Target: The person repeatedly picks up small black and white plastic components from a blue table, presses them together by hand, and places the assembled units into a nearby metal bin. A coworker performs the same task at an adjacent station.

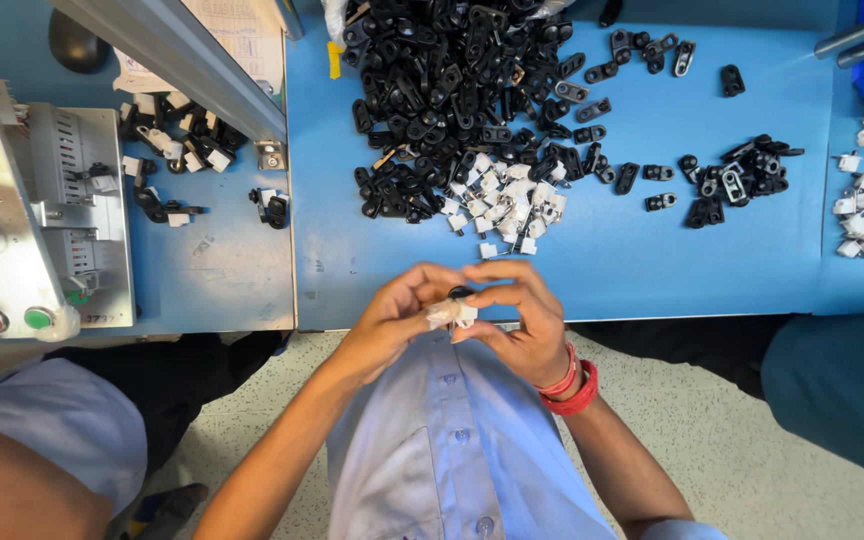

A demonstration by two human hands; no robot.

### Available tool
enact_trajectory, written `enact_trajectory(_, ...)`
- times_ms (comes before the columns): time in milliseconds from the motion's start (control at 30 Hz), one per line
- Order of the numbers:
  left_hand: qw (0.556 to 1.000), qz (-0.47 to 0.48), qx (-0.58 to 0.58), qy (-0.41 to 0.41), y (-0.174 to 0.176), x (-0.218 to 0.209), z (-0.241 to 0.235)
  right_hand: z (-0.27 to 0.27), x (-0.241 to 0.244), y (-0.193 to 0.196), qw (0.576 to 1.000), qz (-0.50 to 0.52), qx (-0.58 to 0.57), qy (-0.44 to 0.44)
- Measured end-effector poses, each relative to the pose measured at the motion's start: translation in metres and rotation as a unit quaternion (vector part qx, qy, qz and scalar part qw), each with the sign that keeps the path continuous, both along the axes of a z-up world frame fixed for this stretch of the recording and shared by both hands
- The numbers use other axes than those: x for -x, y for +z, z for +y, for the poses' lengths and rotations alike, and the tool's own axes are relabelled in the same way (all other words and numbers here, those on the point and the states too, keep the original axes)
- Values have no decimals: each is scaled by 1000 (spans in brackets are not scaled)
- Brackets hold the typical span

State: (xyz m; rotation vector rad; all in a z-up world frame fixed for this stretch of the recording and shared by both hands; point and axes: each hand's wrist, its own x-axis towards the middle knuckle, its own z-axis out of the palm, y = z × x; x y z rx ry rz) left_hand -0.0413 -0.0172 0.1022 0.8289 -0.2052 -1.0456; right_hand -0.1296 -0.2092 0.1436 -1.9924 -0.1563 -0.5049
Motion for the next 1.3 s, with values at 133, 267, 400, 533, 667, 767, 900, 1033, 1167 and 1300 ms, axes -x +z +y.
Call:
enact_trajectory(133, 997, 1, -31, -67, -1, 0, -11, -7, -5, 1, 998, 3, -18, 59)
enact_trajectory(267, 891, -411, -186, 49, 24, 10, -9, -8, 0, 6, 998, -33, 55, -14)
enact_trajectory(400, 824, -502, -246, 90, 39, 20, -4, -2, 1, 6, 996, -55, 38, -55)
enact_trajectory(533, 991, -92, -72, 60, 13, 20, -14, -4, -7, 1, 997, -46, -59, -22)
enact_trajectory(667, 992, -34, -64, 100, -20, 22, -22, -6, -2, 4, 998, 8, 50, -27)
enact_trajectory(767, 987, -43, -83, 129, -31, 21, -23, 0, 3, 5, 994, 32, 85, -60)
enact_trajectory(900, 985, 80, -34, 146, -33, 21, -19, 18, 4, -6, 991, 25, 3, -128)
enact_trajectory(1033, 988, 2, -49, 143, -35, 16, -17, 25, 1, -17, 986, 48, -95, -131)
enact_trajectory(1167, 981, -116, -83, 130, -35, 5, -12, 11, 5, -12, 994, 98, -32, -35)
enact_trajectory(1300, 977, -155, -139, 55, -23, 0, -10, 3, 8, -1, 993, 102, 16, 48)
